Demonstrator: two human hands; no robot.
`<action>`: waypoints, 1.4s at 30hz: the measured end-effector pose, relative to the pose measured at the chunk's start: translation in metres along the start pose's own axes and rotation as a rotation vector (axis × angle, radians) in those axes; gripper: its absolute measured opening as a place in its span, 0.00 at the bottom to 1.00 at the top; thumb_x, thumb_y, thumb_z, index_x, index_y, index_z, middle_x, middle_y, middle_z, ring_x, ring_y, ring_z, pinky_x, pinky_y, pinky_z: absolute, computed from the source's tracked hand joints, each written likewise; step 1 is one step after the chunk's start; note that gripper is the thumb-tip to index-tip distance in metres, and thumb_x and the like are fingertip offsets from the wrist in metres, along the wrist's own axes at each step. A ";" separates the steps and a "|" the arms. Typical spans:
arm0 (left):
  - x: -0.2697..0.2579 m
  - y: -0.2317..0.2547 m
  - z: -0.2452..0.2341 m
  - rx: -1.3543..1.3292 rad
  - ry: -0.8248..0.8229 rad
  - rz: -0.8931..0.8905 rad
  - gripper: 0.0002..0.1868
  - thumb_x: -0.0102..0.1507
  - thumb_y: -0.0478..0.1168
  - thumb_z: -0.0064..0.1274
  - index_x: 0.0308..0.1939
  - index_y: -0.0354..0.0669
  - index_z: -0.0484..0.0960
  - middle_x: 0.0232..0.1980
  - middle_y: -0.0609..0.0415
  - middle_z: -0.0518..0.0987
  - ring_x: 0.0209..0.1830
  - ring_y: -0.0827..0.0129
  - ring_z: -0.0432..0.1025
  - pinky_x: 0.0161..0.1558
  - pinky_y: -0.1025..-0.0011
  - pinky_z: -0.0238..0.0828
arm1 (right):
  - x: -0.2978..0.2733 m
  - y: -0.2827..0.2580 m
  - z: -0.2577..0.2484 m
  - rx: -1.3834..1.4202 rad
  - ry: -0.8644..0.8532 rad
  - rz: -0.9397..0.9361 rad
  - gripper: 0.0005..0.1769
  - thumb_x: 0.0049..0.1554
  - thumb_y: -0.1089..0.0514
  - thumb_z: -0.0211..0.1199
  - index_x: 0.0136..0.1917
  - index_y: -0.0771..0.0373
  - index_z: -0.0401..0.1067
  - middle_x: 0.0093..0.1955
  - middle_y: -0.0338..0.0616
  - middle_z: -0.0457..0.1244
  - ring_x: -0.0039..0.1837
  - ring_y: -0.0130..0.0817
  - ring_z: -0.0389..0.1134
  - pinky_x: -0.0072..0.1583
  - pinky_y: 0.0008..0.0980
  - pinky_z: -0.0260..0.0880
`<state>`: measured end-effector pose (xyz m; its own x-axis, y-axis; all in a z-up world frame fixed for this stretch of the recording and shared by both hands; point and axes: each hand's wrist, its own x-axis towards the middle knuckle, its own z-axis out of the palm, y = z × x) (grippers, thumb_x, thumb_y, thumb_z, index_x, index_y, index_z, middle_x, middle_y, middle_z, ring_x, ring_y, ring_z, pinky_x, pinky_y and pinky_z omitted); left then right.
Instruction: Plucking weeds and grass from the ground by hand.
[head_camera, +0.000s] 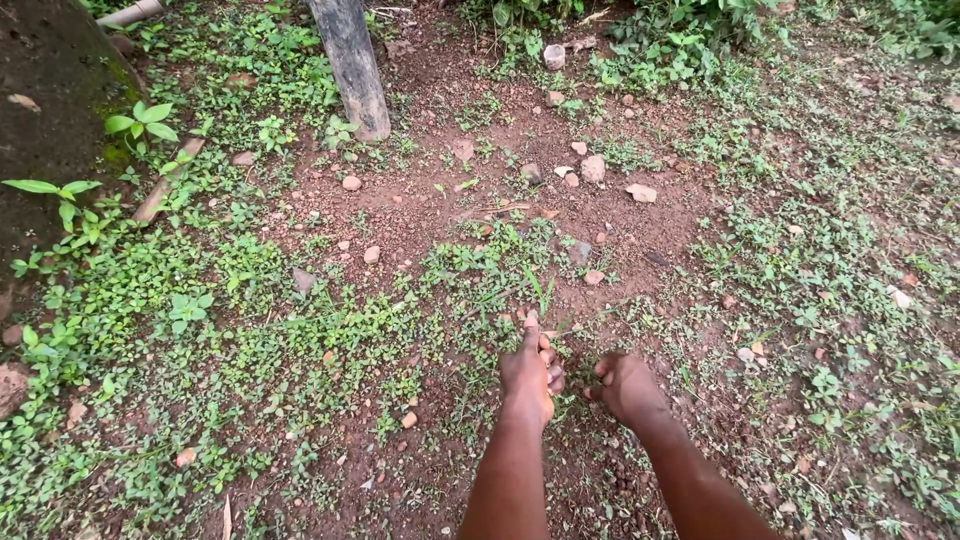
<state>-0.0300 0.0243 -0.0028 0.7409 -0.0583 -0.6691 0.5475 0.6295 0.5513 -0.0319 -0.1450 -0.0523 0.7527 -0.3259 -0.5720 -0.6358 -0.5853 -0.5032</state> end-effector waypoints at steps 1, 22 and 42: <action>-0.006 0.002 0.001 0.003 0.002 0.000 0.21 0.72 0.54 0.45 0.35 0.41 0.70 0.27 0.59 0.65 0.19 0.76 0.55 0.17 0.75 0.48 | 0.000 0.005 0.003 0.003 -0.002 0.001 0.02 0.61 0.64 0.66 0.45 0.62 0.74 0.39 0.47 0.70 0.34 0.28 0.62 0.38 0.32 0.67; 0.008 0.017 -0.023 -0.060 0.055 0.005 0.19 0.72 0.52 0.48 0.36 0.40 0.72 0.28 0.58 0.67 0.19 0.75 0.57 0.17 0.76 0.49 | 0.017 -0.002 0.013 0.074 0.087 -0.082 0.18 0.73 0.60 0.47 0.55 0.70 0.78 0.41 0.54 0.68 0.33 0.28 0.60 0.32 0.27 0.64; -0.001 0.047 -0.051 -0.038 0.165 0.034 0.23 0.70 0.57 0.49 0.33 0.41 0.70 0.26 0.59 0.66 0.18 0.74 0.54 0.17 0.74 0.48 | 0.096 -0.011 0.071 1.186 0.062 0.076 0.13 0.63 0.65 0.57 0.56 0.72 0.78 0.38 0.44 0.66 0.33 0.21 0.55 0.32 0.23 0.55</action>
<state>-0.0247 0.0936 -0.0014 0.6832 0.0896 -0.7247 0.5058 0.6578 0.5581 0.0347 -0.1170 -0.1476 0.6925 -0.3842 -0.6106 -0.4159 0.4790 -0.7730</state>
